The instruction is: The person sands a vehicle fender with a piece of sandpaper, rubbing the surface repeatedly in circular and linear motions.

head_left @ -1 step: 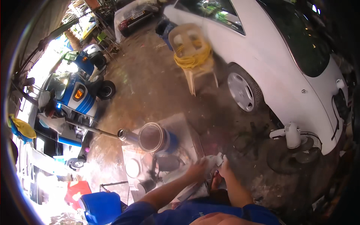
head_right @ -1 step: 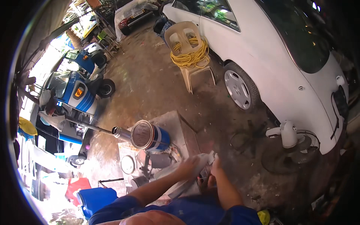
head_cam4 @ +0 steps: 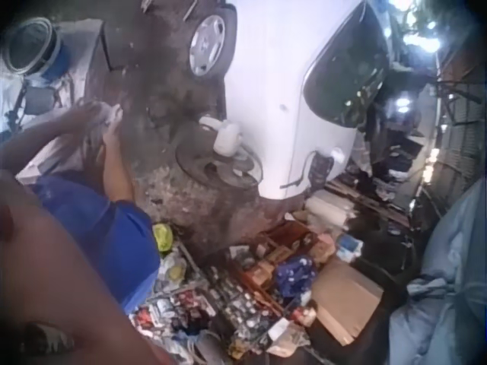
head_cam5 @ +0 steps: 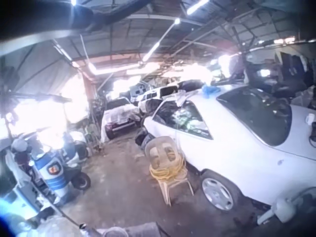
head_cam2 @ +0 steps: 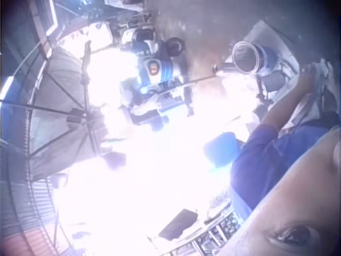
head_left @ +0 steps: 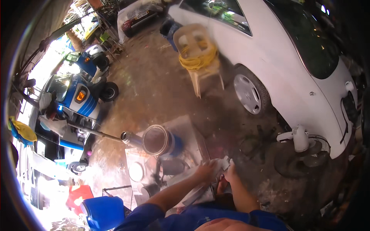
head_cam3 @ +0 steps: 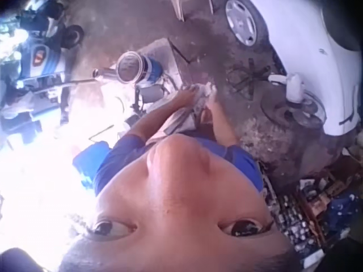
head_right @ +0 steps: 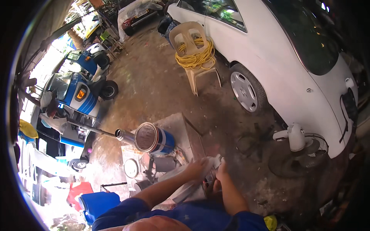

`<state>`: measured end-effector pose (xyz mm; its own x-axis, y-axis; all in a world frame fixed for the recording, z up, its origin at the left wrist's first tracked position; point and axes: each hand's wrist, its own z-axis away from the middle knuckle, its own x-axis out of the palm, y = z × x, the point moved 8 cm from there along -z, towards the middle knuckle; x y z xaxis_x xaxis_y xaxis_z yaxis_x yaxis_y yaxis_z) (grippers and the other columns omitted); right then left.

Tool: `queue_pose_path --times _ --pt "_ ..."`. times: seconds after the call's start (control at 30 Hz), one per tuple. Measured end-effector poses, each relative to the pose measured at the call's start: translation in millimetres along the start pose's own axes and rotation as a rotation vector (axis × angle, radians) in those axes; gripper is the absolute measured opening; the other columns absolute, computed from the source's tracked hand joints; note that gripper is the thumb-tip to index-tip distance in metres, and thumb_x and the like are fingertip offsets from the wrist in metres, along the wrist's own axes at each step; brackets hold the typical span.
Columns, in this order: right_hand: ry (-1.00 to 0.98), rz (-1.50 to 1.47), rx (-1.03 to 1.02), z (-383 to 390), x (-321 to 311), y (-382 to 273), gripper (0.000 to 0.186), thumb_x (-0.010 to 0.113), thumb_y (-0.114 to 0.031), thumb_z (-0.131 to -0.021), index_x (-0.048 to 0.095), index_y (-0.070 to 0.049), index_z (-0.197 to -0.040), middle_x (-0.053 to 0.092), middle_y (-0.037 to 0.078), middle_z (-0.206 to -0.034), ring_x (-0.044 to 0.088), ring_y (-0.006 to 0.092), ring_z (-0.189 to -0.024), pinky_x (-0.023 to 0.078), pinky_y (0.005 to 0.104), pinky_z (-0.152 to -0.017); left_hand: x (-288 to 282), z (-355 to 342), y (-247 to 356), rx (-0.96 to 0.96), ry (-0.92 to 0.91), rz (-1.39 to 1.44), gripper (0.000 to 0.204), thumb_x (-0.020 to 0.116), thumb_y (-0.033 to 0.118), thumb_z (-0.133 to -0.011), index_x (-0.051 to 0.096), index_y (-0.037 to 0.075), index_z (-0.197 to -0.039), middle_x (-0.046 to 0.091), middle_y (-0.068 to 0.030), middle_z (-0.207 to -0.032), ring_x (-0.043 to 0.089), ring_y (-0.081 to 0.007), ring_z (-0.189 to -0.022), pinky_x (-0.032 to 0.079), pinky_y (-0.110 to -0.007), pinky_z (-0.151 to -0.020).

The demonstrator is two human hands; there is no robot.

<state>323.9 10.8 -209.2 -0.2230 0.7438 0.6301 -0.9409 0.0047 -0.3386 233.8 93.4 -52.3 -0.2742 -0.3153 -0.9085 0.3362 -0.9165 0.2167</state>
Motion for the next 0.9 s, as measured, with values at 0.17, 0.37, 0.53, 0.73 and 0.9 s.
queue_pose_path --times 0.17,0.37,0.53,0.73,0.9 --pt "0.149 -0.256 -0.080 21.7 -7.3 -18.9 0.056 0.042 -0.055 -0.107 0.060 -0.012 -0.139 0.064 0.012 -0.137 0.058 0.0336 -0.127 0.045 0.0529 -0.108 17.7 -74.1 15.0 0.143 -0.118 0.036 0.072 0.070 0.028 -0.082 0.051 0.002 -0.146 0.053 -0.0161 -0.149 0.053 -0.0330 -0.137 0.045 -0.053 -0.108" --pt "0.051 -0.350 -0.114 8.6 3.5 -27.1 0.050 0.041 -0.051 -0.108 0.066 -0.015 -0.132 0.070 0.009 -0.130 0.063 0.0323 -0.120 0.047 0.0529 -0.104 22.4 -60.6 16.8 0.257 -0.211 0.013 0.052 0.063 0.029 -0.087 0.064 -0.002 -0.129 0.061 -0.0239 -0.138 0.055 -0.0385 -0.134 0.044 -0.051 -0.113" --pt "0.036 -0.321 -0.046 20.3 25.7 -10.0 0.053 0.041 -0.048 -0.110 0.059 -0.007 -0.139 0.068 0.011 -0.130 0.065 0.0281 -0.116 0.051 0.0432 -0.101 -23.4 -14.0 6.9 0.298 -0.060 0.027 0.060 0.068 0.024 -0.082 0.060 -0.002 -0.136 0.059 -0.0234 -0.142 0.053 -0.0384 -0.136 0.043 -0.046 -0.116" --pt "-0.003 -0.354 -0.061 36.5 29.3 -17.8 0.053 0.036 -0.041 -0.112 0.055 -0.003 -0.144 0.063 0.014 -0.140 0.058 0.0292 -0.131 0.046 0.0411 -0.111 -36.1 3.6 16.5 0.279 0.129 0.087 0.067 0.068 0.017 -0.083 0.049 -0.003 -0.145 0.058 -0.0241 -0.142 0.053 -0.0385 -0.137 0.046 -0.047 -0.112" --pt "-0.030 -0.305 -0.038 48.3 44.8 -17.8 0.053 0.035 -0.041 -0.113 0.056 -0.003 -0.143 0.062 0.012 -0.142 0.057 0.0275 -0.131 0.044 0.0404 -0.114 -14.4 -35.5 9.2 0.142 -0.139 0.190 0.062 0.067 0.018 -0.085 0.050 -0.004 -0.141 0.056 -0.0257 -0.143 0.054 -0.0403 -0.136 0.050 -0.046 -0.108"
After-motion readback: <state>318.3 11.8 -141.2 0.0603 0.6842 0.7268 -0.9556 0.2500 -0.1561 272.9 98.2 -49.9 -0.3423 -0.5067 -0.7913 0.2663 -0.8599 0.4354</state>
